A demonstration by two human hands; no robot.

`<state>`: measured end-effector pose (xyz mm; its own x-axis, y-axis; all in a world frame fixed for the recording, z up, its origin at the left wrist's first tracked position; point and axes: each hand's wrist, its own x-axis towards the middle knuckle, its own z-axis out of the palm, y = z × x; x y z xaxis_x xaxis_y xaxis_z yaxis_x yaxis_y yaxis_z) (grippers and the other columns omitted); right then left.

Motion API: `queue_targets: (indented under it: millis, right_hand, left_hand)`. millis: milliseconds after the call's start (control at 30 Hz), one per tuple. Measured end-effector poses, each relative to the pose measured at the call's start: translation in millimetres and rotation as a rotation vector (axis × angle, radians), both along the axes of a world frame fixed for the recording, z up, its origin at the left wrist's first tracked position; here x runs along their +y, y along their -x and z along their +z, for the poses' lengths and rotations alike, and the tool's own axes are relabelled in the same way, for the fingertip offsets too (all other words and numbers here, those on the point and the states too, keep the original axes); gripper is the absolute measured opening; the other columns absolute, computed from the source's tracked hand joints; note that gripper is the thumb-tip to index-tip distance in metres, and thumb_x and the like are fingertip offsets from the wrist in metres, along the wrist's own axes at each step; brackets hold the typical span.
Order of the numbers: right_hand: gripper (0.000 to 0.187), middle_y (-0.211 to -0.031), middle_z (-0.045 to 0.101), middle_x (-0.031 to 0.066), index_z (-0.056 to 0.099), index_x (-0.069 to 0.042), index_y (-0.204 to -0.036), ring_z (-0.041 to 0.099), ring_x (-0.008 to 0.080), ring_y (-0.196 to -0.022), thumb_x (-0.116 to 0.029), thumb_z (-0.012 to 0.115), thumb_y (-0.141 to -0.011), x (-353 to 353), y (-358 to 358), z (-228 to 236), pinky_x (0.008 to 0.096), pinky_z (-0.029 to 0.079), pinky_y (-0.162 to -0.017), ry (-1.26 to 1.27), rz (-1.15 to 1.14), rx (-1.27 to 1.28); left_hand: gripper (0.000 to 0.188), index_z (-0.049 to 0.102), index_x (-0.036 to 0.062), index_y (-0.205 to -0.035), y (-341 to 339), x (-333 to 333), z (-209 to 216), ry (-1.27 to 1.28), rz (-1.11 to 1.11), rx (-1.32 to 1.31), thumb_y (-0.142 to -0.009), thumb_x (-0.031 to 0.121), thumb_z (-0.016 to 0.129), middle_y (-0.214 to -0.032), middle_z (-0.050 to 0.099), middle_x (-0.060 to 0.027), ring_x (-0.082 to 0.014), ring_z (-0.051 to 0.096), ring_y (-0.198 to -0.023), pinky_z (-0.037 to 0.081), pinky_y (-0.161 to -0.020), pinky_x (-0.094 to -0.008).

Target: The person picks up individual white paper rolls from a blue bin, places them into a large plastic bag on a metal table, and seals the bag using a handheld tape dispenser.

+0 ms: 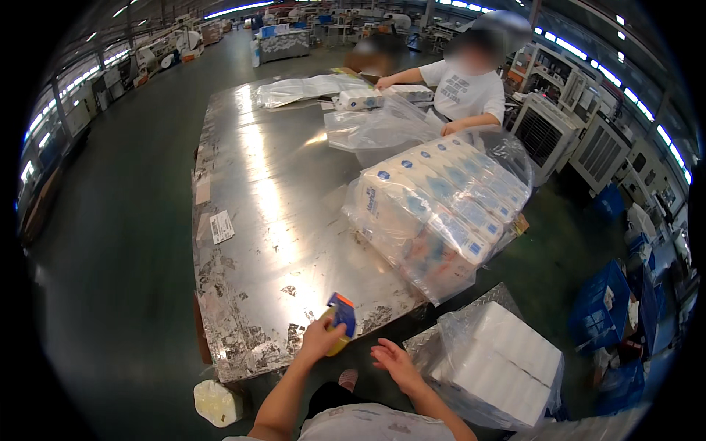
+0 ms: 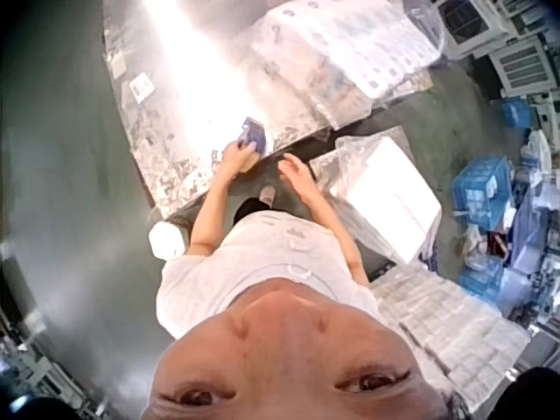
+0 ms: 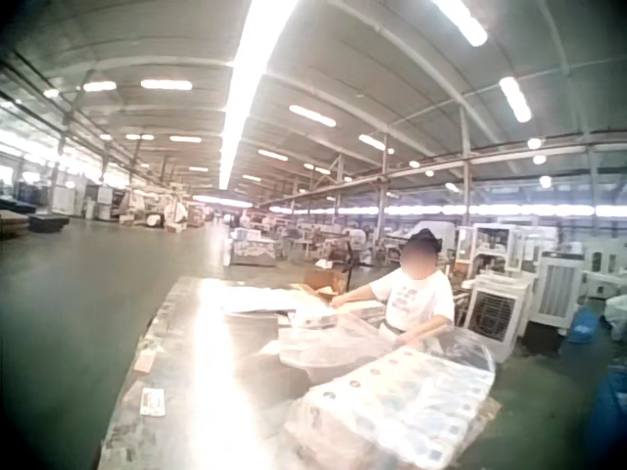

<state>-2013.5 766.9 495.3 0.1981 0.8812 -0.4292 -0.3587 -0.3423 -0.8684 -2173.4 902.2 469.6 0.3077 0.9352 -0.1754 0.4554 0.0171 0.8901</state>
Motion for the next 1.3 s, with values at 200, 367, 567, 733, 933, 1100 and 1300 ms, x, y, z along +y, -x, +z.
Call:
queue_targets:
  millis: [200, 367, 567, 733, 933, 1100, 1300]
  right_hand:
    - [0.057, -0.107, 0.053, 0.0070, 0.038, -0.002, -0.124, 0.054, 0.0137, -0.093, -0.008, 0.068, -0.076, -41.6, -7.6, 51.6, 0.0279, 0.045, -0.083, -0.244, -0.350, 0.076]
    - [0.073, -0.104, 0.053, 0.0113, 0.037, 0.002, -0.124, 0.056, 0.0202, -0.092, -0.015, 0.076, -0.065, -147.9, -25.6, 62.5, 0.0311, 0.046, -0.079, -0.306, -0.646, -0.629]
    - [0.061, -0.100, 0.057, 0.0187, 0.046, 0.001, -0.120, 0.060, 0.0251, -0.083, -0.015, 0.073, -0.067, -260.1, 15.0, 65.3, 0.0339, 0.049, -0.072, -0.039, -0.664, -1.181]
    - [0.065, -0.097, 0.061, 0.0200, 0.051, -0.002, -0.118, 0.062, 0.0294, -0.088, -0.022, 0.077, -0.062, -326.8, 42.3, 51.1, 0.0376, 0.048, -0.077, 0.087, -0.753, -1.136]
    - [0.068, -0.098, 0.061, 0.0183, 0.049, -0.009, -0.124, 0.061, 0.0303, -0.089, -0.029, 0.077, -0.065, -370.4, 54.6, 47.1, 0.0396, 0.047, -0.079, 0.165, -0.764, -1.151]
    - [0.091, -0.094, 0.050, 0.0200, 0.035, -0.006, -0.132, 0.058, 0.0367, -0.076, -0.036, 0.081, -0.058, -389.1, 57.8, 46.9, 0.0420, 0.050, -0.061, 0.248, -0.675, -1.274]
    - [0.078, -0.092, 0.051, 0.0164, 0.045, -0.014, -0.127, 0.059, 0.0334, -0.070, -0.027, 0.080, -0.059, -410.6, 57.7, 45.0, 0.0402, 0.050, -0.057, 0.394, -0.842, -1.380]
  left_hand:
    - [0.034, 0.054, 0.0039, -0.080, -51.4, -106.3, 88.7, -0.776, -0.568, -0.074, -0.063, 0.026, 0.074, -0.079, 0.051, -0.0102, -0.0289, 0.052, -0.076, 0.044, -0.070, -0.0378]
    - [0.031, 0.060, 0.0013, -0.101, -72.5, -125.6, 128.7, -0.085, -0.807, -0.338, -0.082, 0.027, 0.062, -0.090, 0.061, -0.0099, -0.0193, 0.060, -0.081, 0.047, -0.071, -0.0300]
    - [0.050, 0.060, 0.0015, -0.110, -135.6, -179.2, 103.2, 0.634, -1.136, -0.233, -0.088, 0.045, 0.051, -0.097, 0.061, -0.0030, -0.0099, 0.055, -0.087, 0.046, -0.073, -0.0243]
    - [0.039, 0.065, 0.0018, -0.101, -145.8, -241.5, 60.9, 0.772, -1.220, -0.197, -0.086, 0.037, 0.059, -0.088, 0.064, -0.0017, -0.0078, 0.056, -0.078, 0.046, -0.068, -0.0225]
    - [0.020, 0.066, 0.0007, -0.087, -166.9, -278.2, 41.7, 0.751, -1.207, -0.194, -0.084, 0.020, 0.062, -0.076, 0.064, -0.0029, -0.0094, 0.058, -0.068, 0.048, -0.061, -0.0223]
    - [0.014, 0.066, -0.0021, -0.089, -199.8, -285.2, 82.7, 0.629, -1.385, -0.127, -0.082, 0.009, 0.063, -0.075, 0.065, -0.0066, -0.0115, 0.061, -0.067, 0.050, -0.062, -0.0238]
    - [0.012, 0.064, -0.0026, -0.082, -295.5, -271.6, 136.5, 0.450, -1.490, -0.243, -0.084, 0.008, 0.058, -0.073, 0.067, -0.0110, -0.0144, 0.064, -0.064, 0.050, -0.059, -0.0240]
